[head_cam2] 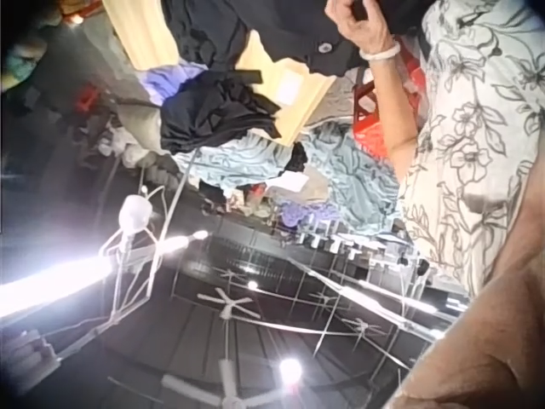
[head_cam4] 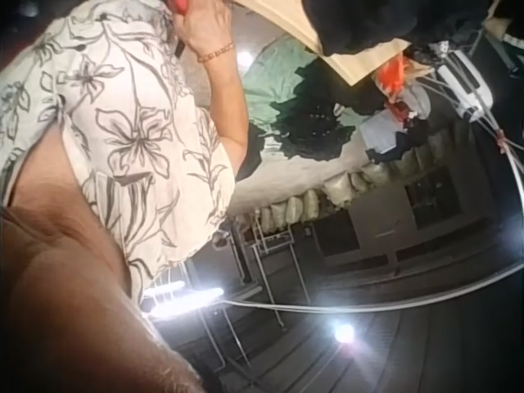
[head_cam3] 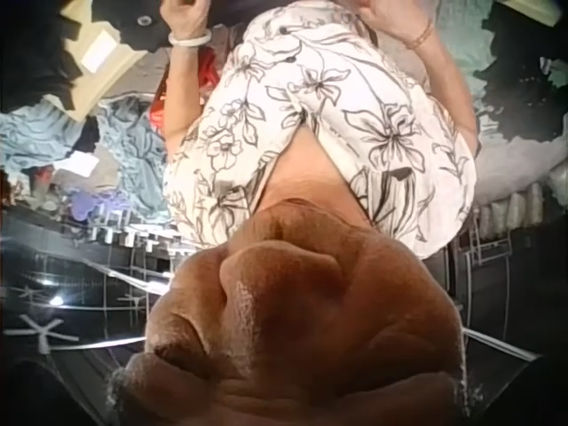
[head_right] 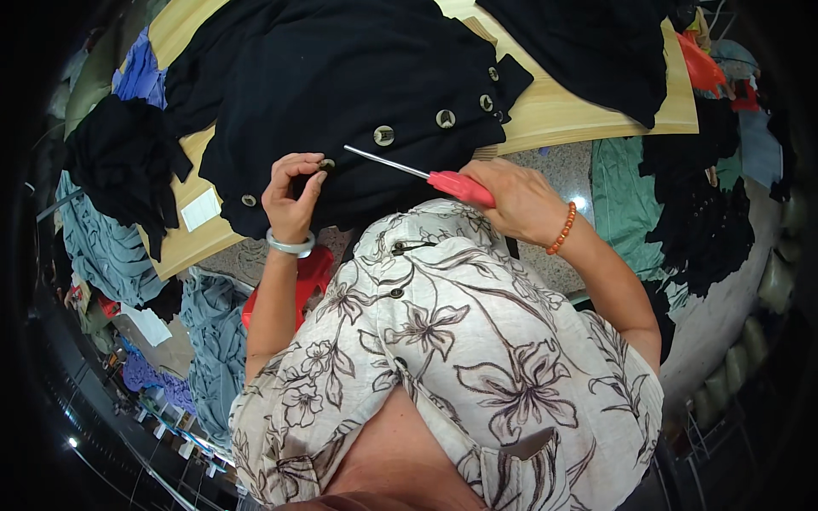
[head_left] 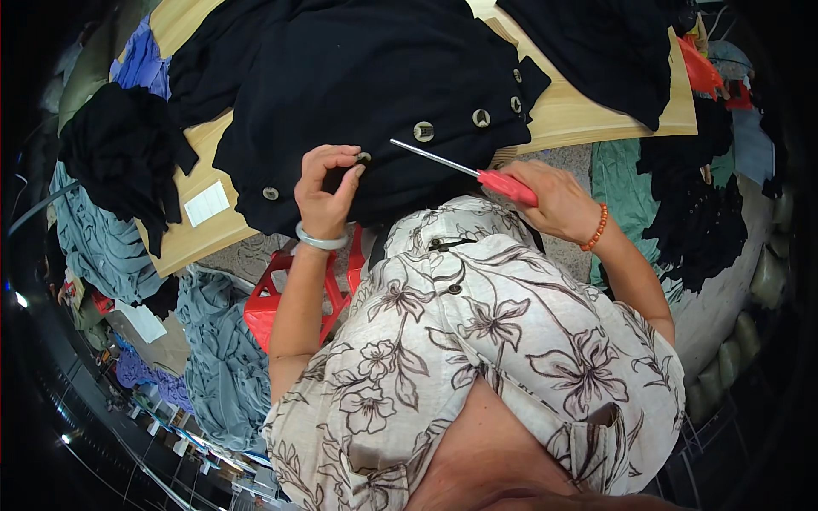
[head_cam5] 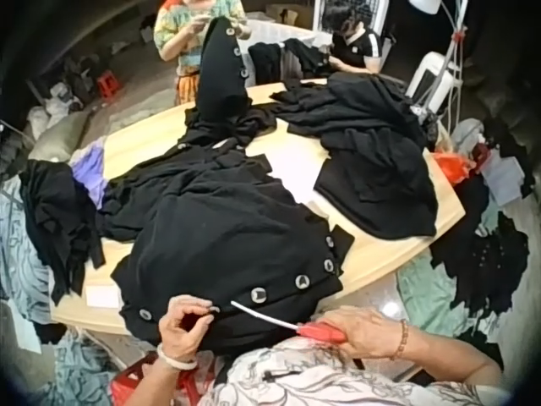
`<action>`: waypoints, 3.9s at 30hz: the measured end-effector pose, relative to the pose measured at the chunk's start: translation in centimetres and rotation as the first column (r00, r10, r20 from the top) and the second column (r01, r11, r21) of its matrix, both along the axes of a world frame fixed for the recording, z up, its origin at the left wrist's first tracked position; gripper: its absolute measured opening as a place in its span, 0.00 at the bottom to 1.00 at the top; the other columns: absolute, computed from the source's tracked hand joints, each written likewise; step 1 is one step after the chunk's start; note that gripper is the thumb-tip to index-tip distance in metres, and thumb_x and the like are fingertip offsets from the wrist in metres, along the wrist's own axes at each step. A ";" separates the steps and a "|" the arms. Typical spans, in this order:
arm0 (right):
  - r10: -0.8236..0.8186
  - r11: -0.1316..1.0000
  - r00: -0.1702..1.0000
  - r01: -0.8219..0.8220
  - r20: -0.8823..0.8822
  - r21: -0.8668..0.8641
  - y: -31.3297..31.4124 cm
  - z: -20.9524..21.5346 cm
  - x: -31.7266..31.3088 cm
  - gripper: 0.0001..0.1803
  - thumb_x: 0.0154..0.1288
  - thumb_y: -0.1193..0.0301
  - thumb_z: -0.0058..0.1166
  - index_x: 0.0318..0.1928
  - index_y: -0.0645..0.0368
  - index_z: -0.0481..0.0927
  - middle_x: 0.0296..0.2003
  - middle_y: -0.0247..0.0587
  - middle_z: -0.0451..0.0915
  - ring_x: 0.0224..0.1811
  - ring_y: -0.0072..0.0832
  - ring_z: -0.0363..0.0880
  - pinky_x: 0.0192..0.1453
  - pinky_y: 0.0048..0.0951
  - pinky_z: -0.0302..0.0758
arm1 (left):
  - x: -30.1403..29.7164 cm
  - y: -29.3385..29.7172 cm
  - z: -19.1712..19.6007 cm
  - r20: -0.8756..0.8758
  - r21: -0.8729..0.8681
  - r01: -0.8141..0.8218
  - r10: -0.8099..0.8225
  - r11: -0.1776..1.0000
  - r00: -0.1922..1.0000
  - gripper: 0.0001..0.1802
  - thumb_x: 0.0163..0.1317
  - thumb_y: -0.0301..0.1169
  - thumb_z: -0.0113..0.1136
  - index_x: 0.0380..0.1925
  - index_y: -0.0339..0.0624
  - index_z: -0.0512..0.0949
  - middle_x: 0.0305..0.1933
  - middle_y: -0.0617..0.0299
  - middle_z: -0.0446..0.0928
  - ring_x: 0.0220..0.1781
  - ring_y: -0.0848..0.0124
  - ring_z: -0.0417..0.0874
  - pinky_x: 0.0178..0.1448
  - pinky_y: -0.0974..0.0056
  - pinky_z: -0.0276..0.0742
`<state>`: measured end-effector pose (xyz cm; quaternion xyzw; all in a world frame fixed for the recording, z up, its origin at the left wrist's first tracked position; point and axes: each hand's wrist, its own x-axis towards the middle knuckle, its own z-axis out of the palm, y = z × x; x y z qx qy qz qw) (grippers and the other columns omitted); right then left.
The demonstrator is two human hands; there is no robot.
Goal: Trim loose threads from sweaters using scissors at a workbench.
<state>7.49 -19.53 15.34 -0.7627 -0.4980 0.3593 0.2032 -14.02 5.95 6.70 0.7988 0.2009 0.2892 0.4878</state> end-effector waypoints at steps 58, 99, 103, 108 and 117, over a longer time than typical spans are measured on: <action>-0.384 0.868 0.894 0.434 0.230 -0.241 -10.0 -3.3 1.0 0.15 0.63 0.64 0.55 0.46 0.60 0.79 0.33 0.58 0.82 0.38 0.57 0.80 0.45 0.52 0.75 | 20.7 -8.5 -5.1 -0.663 0.036 0.571 -0.408 0.820 0.627 0.12 0.48 0.26 0.65 0.34 0.43 0.77 0.42 0.50 0.78 0.46 0.48 0.82 0.49 0.50 0.79; -0.076 0.996 0.705 0.085 0.706 0.022 51.3 -12.5 10.4 0.21 0.54 0.58 0.69 0.37 0.65 0.82 0.33 0.55 0.84 0.40 0.47 0.85 0.44 0.42 0.80 | -3.1 46.3 -14.6 -0.304 0.567 -0.207 0.436 0.797 0.847 0.24 0.52 0.22 0.57 0.52 0.47 0.77 0.53 0.56 0.79 0.56 0.55 0.77 0.60 0.55 0.73; -0.009 0.995 0.706 -0.061 0.709 0.073 53.2 -18.2 10.3 0.11 0.59 0.68 0.57 0.35 0.64 0.82 0.31 0.57 0.84 0.36 0.49 0.85 0.42 0.44 0.81 | -4.6 47.2 -14.5 -0.260 0.451 -0.280 0.425 0.847 0.867 0.19 0.55 0.20 0.52 0.47 0.45 0.81 0.47 0.53 0.81 0.50 0.56 0.80 0.56 0.58 0.75; -0.066 0.997 0.686 0.076 0.725 0.019 52.4 -16.4 12.7 0.12 0.59 0.68 0.52 0.39 0.60 0.81 0.33 0.58 0.83 0.39 0.52 0.84 0.46 0.49 0.80 | -6.0 46.7 -11.2 -0.082 -0.230 -0.439 0.432 0.868 0.898 0.10 0.69 0.27 0.56 0.46 0.40 0.82 0.37 0.71 0.79 0.36 0.80 0.76 0.40 0.73 0.76; -0.278 0.930 0.873 0.139 0.401 0.341 41.1 -3.0 18.6 0.17 0.62 0.57 0.59 0.43 0.57 0.82 0.23 0.43 0.78 0.26 0.34 0.79 0.35 0.33 0.74 | -8.4 36.2 2.4 0.074 -0.365 -0.247 0.293 0.898 0.953 0.13 0.72 0.36 0.56 0.44 0.36 0.81 0.34 0.67 0.79 0.35 0.81 0.78 0.36 0.73 0.75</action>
